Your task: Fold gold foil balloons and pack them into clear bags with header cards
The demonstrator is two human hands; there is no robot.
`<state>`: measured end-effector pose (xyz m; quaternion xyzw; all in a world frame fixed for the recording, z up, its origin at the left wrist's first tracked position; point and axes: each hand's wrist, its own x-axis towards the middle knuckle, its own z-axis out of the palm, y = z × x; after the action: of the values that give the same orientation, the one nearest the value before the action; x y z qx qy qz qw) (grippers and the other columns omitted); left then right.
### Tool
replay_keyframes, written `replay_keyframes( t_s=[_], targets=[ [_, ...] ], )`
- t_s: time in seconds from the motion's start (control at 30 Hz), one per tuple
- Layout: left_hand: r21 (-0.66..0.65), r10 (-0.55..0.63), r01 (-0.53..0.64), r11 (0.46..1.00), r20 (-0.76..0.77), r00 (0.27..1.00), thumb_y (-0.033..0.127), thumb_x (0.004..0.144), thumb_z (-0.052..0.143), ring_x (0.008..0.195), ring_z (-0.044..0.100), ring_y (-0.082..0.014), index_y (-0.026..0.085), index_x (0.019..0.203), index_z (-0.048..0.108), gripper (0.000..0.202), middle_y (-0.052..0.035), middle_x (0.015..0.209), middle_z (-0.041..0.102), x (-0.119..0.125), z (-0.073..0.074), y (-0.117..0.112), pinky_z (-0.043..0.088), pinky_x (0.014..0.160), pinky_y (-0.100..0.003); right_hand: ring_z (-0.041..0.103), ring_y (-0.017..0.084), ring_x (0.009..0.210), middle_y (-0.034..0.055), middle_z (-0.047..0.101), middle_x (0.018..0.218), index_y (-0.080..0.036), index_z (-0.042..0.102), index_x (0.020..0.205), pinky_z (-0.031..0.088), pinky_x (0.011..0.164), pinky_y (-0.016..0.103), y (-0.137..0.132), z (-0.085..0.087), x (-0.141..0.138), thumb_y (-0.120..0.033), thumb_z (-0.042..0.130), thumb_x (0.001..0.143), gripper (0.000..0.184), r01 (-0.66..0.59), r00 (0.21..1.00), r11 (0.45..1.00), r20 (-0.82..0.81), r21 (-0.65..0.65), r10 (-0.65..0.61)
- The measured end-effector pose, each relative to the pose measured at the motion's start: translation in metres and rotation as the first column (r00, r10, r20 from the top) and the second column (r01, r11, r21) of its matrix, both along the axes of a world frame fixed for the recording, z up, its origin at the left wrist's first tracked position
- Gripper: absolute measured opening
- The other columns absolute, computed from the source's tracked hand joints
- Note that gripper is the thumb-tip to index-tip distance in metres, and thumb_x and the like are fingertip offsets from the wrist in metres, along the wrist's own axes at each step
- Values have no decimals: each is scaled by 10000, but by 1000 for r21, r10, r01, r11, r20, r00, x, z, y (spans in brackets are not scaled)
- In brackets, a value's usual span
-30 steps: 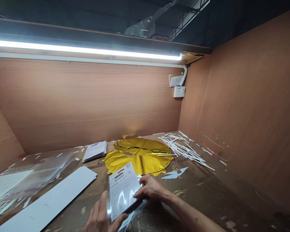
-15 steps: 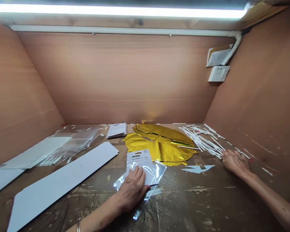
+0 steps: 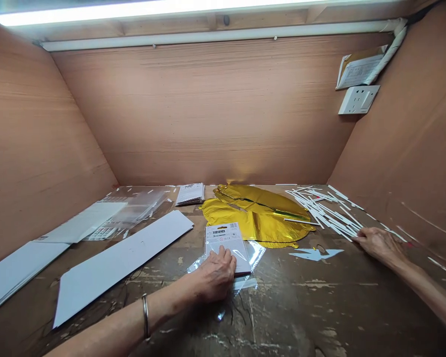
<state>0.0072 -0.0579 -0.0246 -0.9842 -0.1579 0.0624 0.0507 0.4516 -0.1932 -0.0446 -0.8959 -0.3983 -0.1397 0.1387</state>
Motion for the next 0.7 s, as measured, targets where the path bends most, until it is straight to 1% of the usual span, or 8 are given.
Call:
replay_keyframes(
  t_s=[0.1,0.2,0.33,0.4,0.47,0.53,0.6,0.7],
  targets=[
    [35,-18,17,999,9,1000,112,706,387,1064,393,-340,58,1064,421,363,-201,1065,457,1,2,-1,412,797,-465,510,193,584,138,597,651,-174,555,575,270,520,300,-5,12,-6,-264,485,717,182,16,998,998,-62,-61,-20],
    [47,-32,31,998,14,999,132,716,392,1004,424,-313,70,1010,454,307,-188,1024,476,1,6,-1,422,780,-430,526,242,585,184,598,662,-170,545,744,275,513,327,-9,27,-27,-335,380,780,237,53,993,998,-100,-42,-57],
    [31,-3,1,1000,58,998,180,744,394,957,425,-285,142,991,457,257,-127,1001,493,-1,12,-3,416,760,-441,551,194,598,102,628,687,-208,516,785,333,531,280,-13,36,-80,-357,387,786,197,-99,970,995,-222,9,99],
    [38,9,-12,999,75,997,176,748,384,956,419,-287,162,1036,431,292,-118,1047,476,-3,13,-3,415,747,-456,552,155,585,52,632,693,-211,519,795,371,538,238,-15,37,-116,-330,416,775,158,-239,899,968,-358,80,251],
    [39,7,-9,999,60,998,144,741,368,943,426,-288,166,1072,406,334,-123,1076,460,-4,11,-2,426,717,-447,522,140,515,24,619,679,-205,531,802,383,489,232,-19,38,-154,-354,427,771,185,-358,718,906,-554,224,421],
    [38,-7,5,999,39,999,122,737,356,947,432,-297,166,1088,392,356,-127,1082,460,-4,7,0,431,708,-438,487,121,466,-4,578,605,-199,550,742,371,454,220,-24,41,-189,-379,430,779,220,-416,584,854,-628,312,514],
    [35,-22,21,999,31,999,113,737,355,944,445,-295,165,1073,399,343,-124,1072,473,-3,3,2,431,720,-426,463,108,460,-21,526,538,-194,565,707,349,452,210,-28,43,-217,-383,418,797,257,-481,560,822,-614,306,557],
    [54,-36,35,998,21,999,118,742,362,899,485,-282,152,1039,417,304,-129,1053,498,-1,0,2,435,720,-407,467,110,508,-19,508,532,-187,582,702,347,496,212,-31,44,-239,-366,384,826,294,-586,579,774,-545,238,607]
  ],
)
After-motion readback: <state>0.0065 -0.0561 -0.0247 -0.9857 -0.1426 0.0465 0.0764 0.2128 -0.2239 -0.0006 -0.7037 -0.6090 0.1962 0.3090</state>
